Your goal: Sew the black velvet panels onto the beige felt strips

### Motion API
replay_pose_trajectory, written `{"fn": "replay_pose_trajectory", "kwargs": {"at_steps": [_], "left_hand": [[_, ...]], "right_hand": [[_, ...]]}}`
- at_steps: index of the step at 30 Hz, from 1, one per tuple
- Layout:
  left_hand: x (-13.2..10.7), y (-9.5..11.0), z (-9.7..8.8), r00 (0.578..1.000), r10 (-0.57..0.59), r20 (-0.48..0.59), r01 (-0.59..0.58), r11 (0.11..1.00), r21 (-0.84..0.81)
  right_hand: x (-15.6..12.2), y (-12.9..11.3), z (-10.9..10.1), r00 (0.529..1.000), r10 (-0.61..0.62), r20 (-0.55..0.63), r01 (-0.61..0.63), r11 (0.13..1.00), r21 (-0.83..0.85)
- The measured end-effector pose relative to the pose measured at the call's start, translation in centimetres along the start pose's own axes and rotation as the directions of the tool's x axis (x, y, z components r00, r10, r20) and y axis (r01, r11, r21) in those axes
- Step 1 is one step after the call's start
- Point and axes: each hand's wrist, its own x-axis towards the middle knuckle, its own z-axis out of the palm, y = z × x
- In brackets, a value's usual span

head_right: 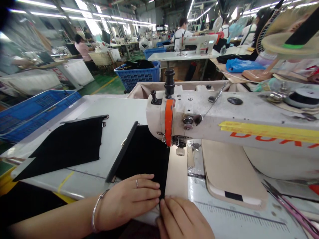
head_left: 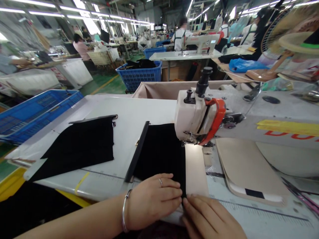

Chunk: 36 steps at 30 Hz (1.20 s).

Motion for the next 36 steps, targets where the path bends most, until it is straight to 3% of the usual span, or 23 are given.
{"fn": "replay_pose_trajectory", "kwargs": {"at_steps": [6, 12, 24, 29, 36], "left_hand": [[1.3, -2.1, -0.6, 0.999, 0.013, 0.03, -0.014, 1.0, 0.006], [2.8, -4.1, -0.7, 0.997, 0.005, 0.079, -0.008, 0.999, 0.045], [5.6, -8.5, -0.7, 0.994, 0.071, 0.088, -0.08, 0.992, 0.102], [6.5, -10.0, -0.5, 0.993, -0.016, 0.113, 0.001, 0.991, 0.134], [6.8, -11.2, 0.5, 0.988, -0.151, 0.037, 0.145, 0.981, 0.131]], "right_hand": [[1.7, 0.8, 0.0, 0.998, 0.05, -0.029, -0.048, 0.996, 0.073], [3.2, 1.7, 0.0, 0.992, 0.124, 0.026, -0.126, 0.982, 0.139], [5.3, 4.3, 1.1, 0.964, 0.2, 0.177, -0.211, 0.976, 0.046], [6.3, 5.3, 1.6, 0.952, 0.212, 0.218, -0.209, 0.977, -0.04], [7.2, 6.0, 2.1, 0.94, 0.239, 0.242, -0.236, 0.971, -0.039]]}}
